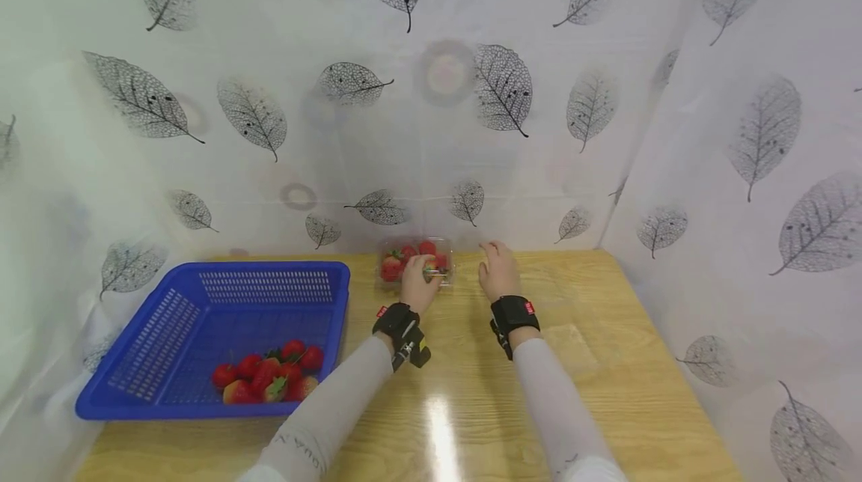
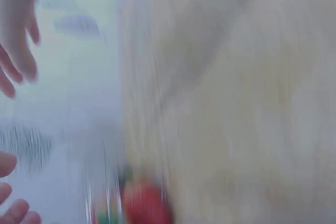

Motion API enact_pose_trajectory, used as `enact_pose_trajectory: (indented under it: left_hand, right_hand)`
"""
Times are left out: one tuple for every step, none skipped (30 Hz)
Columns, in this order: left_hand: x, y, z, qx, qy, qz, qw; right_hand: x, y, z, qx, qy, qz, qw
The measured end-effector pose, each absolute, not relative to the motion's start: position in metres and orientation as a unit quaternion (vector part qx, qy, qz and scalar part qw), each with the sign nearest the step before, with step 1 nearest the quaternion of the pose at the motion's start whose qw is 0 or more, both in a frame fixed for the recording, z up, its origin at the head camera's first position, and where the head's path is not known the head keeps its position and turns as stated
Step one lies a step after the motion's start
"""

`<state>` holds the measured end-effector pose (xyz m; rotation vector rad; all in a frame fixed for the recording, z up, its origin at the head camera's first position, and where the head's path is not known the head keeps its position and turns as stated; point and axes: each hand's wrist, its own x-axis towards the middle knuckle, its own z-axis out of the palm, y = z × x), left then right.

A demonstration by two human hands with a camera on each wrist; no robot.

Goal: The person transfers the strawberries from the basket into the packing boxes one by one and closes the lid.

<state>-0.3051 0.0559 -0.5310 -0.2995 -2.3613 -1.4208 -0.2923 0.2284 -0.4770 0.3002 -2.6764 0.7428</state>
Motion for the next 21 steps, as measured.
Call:
enact_pose_trajectory:
  left_hand:
    - [-0.3, 0.064, -0.53, -0.11, -0.829, -0.524, 0.161]
    - [-0.293, 0.072, -0.529, -0.109, -0.819, -0.546, 0.137]
    - [-0.279, 0.078, -0.515, -0.091, -0.812, -0.57, 0.089]
    - [-0.269, 0.085, -0.509, -0.074, -0.803, -0.589, 0.054]
    - [-0.259, 0.092, -0.505, -0.055, -0.793, -0.607, 0.02]
    - [-0.243, 0.097, -0.49, -0.021, -0.787, -0.616, -0.031]
    - [-0.235, 0.103, -0.49, -0.01, -0.782, -0.622, -0.043]
    - [-0.227, 0.11, -0.491, 0.005, -0.775, -0.629, -0.06]
    - [-0.22, 0.115, -0.491, 0.021, -0.767, -0.637, -0.081]
    - [-0.214, 0.12, -0.493, 0.033, -0.761, -0.641, -0.099]
    - [-0.208, 0.125, -0.495, 0.043, -0.751, -0.648, -0.117]
    - [-0.203, 0.13, -0.498, 0.053, -0.74, -0.658, -0.133]
    - [-0.199, 0.134, -0.5, 0.062, -0.726, -0.668, -0.149]
    - [-0.194, 0.138, -0.502, 0.075, -0.709, -0.681, -0.168]
    - [-0.191, 0.141, -0.502, 0.086, -0.694, -0.691, -0.183]
    - [-0.187, 0.145, -0.504, 0.09, -0.683, -0.7, -0.189]
    - [-0.184, 0.149, -0.506, 0.097, -0.67, -0.71, -0.196]
    - [-0.182, 0.153, -0.507, 0.101, -0.663, -0.715, -0.198]
    - [-0.179, 0.156, -0.508, 0.106, -0.657, -0.719, -0.198]
    - [-0.177, 0.159, -0.509, 0.112, -0.654, -0.722, -0.196]
    - [-0.176, 0.162, -0.51, 0.114, -0.652, -0.724, -0.193]
  right_hand:
    - [-0.29, 0.239, -0.475, 0.092, -0.946, 0.259, 0.171]
    - [-0.288, 0.249, -0.473, 0.077, -0.949, 0.255, 0.171]
    - [-0.286, 0.26, -0.471, 0.063, -0.951, 0.251, 0.171]
    - [-0.283, 0.271, -0.47, 0.047, -0.953, 0.246, 0.17]
    - [-0.28, 0.281, -0.468, 0.027, -0.956, 0.243, 0.163]
    - [-0.277, 0.292, -0.467, 0.009, -0.959, 0.237, 0.155]
    - [-0.274, 0.302, -0.466, -0.01, -0.962, 0.23, 0.146]
    - [-0.27, 0.312, -0.466, -0.026, -0.964, 0.227, 0.132]
    - [-0.267, 0.321, -0.465, -0.041, -0.966, 0.228, 0.113]
    - [-0.263, 0.33, -0.465, -0.054, -0.968, 0.226, 0.09]
    - [-0.26, 0.337, -0.466, -0.065, -0.971, 0.22, 0.069]
    - [-0.257, 0.345, -0.468, -0.07, -0.973, 0.214, 0.05]
    - [-0.253, 0.351, -0.469, -0.076, -0.974, 0.209, 0.031]
    - [-0.25, 0.357, -0.471, -0.079, -0.976, 0.203, 0.013]
    - [-0.247, 0.362, -0.473, -0.083, -0.978, 0.191, -0.001]
    - [-0.244, 0.367, -0.475, -0.083, -0.98, 0.18, -0.01]
    - [-0.241, 0.37, -0.477, -0.084, -0.982, 0.169, -0.018]
    - [-0.238, 0.374, -0.479, -0.082, -0.983, 0.162, -0.024]
    - [-0.236, 0.377, -0.48, -0.084, -0.983, 0.16, -0.029]
    - [-0.234, 0.379, -0.481, -0.086, -0.983, 0.156, -0.032]
    - [-0.232, 0.381, -0.481, -0.088, -0.983, 0.156, -0.035]
